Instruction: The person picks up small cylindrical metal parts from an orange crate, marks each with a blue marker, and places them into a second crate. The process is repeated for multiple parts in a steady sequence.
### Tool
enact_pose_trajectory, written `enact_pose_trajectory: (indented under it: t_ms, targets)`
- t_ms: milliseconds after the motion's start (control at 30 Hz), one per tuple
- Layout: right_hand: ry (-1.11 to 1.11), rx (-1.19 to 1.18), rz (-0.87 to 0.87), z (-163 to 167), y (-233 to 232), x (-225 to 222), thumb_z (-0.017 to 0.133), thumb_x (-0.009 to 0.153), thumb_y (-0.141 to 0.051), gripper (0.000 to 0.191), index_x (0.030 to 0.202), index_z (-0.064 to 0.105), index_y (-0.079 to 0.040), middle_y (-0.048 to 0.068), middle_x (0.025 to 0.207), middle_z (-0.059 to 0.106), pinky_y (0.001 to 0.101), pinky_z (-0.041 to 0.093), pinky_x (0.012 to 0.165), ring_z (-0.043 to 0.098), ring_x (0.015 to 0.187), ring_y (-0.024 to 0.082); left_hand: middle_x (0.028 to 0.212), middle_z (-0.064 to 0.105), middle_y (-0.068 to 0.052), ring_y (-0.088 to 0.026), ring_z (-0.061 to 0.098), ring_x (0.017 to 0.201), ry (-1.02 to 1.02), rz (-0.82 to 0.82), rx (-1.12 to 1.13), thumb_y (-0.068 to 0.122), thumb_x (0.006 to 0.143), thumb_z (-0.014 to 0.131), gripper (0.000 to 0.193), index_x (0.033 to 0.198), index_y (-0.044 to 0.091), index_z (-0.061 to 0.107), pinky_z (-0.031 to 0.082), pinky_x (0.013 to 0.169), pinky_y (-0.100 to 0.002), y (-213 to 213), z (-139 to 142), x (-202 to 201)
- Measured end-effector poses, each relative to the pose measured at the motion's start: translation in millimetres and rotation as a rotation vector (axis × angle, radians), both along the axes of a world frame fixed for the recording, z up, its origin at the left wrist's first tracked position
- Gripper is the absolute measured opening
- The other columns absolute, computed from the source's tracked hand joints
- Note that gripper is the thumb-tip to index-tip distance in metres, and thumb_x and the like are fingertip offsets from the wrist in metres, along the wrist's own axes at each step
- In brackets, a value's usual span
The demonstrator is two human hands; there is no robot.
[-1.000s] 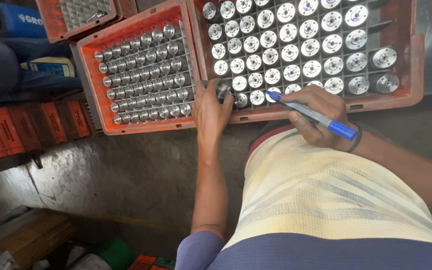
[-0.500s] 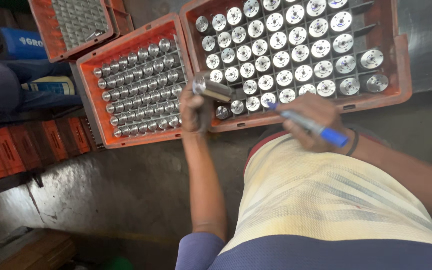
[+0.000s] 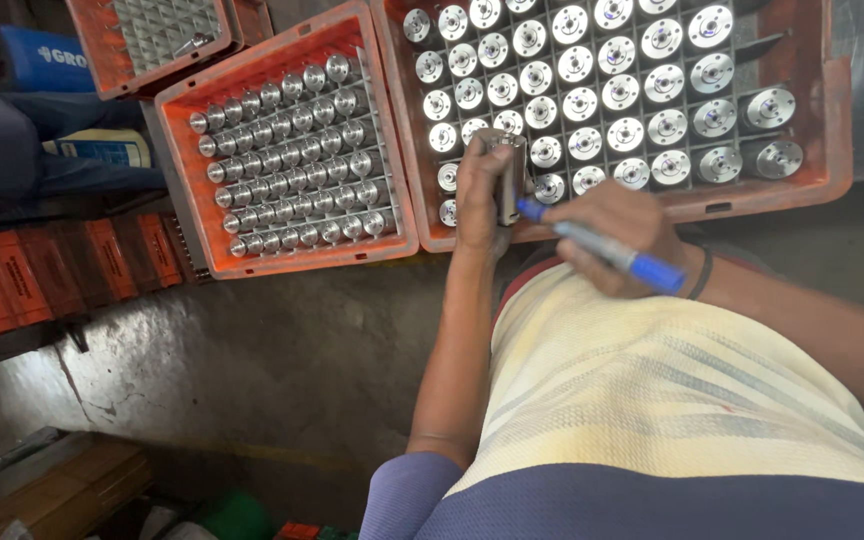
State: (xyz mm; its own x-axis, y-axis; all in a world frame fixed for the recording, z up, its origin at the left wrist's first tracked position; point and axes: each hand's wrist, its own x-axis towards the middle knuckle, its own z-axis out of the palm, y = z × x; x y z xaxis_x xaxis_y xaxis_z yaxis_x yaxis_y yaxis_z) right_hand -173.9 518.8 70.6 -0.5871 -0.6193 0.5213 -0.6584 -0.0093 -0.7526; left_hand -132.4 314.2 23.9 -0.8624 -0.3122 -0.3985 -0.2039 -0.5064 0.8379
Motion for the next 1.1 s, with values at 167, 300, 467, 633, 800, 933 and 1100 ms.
enact_pose_trajectory:
  t_ms: [167, 300, 467, 633, 800, 933, 1100]
  targets:
    - [-0.025, -0.047, 0.040, -3, -2, 1, 0.068, 0.091, -0.011, 0.019, 0.104, 0.069, 0.002, 0.014, 0.089, 0.070, 0.0394, 0.052, 0.067, 0.066, 0.074, 0.027, 0.091, 0.064, -0.008, -0.018, 0.068, 0.077, 0.080, -0.026, 0.123, 0.022, 0.093, 0.061, 0.035, 0.122, 0.002, 0.053, 0.057, 0.067, -0.032, -1, 1, -1]
    - [-0.043, -0.102, 0.040, -4, -4, 0, 0.067, 0.094, -0.013, 0.017, 0.104, 0.068, 0.000, 0.015, 0.089, 0.072, 0.0367, 0.052, 0.064, 0.065, 0.070, 0.024, 0.091, 0.071, -0.012, -0.022, 0.071, 0.078, -0.107, -0.134, -0.469, 0.028, 0.097, 0.059, 0.033, 0.118, 0.003, 0.058, 0.056, 0.067, -0.036, -14, 24, 3]
    - [-0.196, -0.037, -0.137, 1, 11, -3, 0.063, 0.100, -0.015, 0.022, 0.114, 0.069, 0.001, 0.014, 0.089, 0.069, 0.0348, 0.052, 0.069, 0.068, 0.077, 0.024, 0.104, 0.068, -0.017, -0.034, 0.069, 0.093, -0.264, -0.346, -1.481, 0.028, 0.079, 0.078, 0.041, 0.113, 0.005, 0.073, 0.054, 0.078, -0.046, -35, 58, 8]
    - [-0.225, -0.017, -0.184, 2, 14, -3, 0.063, 0.102, -0.017, 0.024, 0.117, 0.068, 0.001, 0.016, 0.093, 0.069, 0.0344, 0.052, 0.070, 0.067, 0.078, 0.024, 0.102, 0.069, -0.019, -0.036, 0.069, 0.092, -0.293, -0.388, -1.469, 0.034, 0.071, 0.087, 0.045, 0.104, 0.005, 0.076, 0.053, 0.078, -0.046, -12, 48, -9]
    - [-0.206, -0.003, -0.219, 4, 23, -5, 0.063, 0.100, -0.016, 0.023, 0.114, 0.068, 0.001, 0.015, 0.092, 0.070, 0.0348, 0.051, 0.070, 0.066, 0.077, 0.025, 0.090, 0.075, -0.012, -0.025, 0.074, 0.081, -0.229, -0.417, -1.418, 0.036, 0.061, 0.090, 0.047, 0.095, 0.006, 0.079, 0.058, 0.074, -0.037, -38, 50, -24]
    - [-0.119, 0.006, -0.213, 6, 23, -4, 0.065, 0.096, -0.012, 0.021, 0.112, 0.069, 0.001, 0.015, 0.092, 0.070, 0.0368, 0.052, 0.072, 0.067, 0.079, 0.027, 0.105, 0.074, -0.009, -0.019, 0.071, 0.096, 0.219, -0.229, -0.686, 0.035, 0.088, 0.086, 0.044, 0.115, 0.003, 0.074, 0.057, 0.089, -0.034, -59, 45, -22]
    - [0.084, -0.010, 0.021, 5, 8, -11, 0.071, 0.085, -0.008, 0.021, 0.104, 0.071, 0.001, 0.013, 0.084, 0.070, 0.0400, 0.052, 0.067, 0.067, 0.072, 0.028, 0.091, 0.069, -0.005, -0.014, 0.062, 0.077, -0.002, -0.131, -0.008, 0.045, 0.108, 0.051, 0.047, 0.120, 0.003, 0.070, 0.050, 0.069, -0.030, -6, 0, -25]
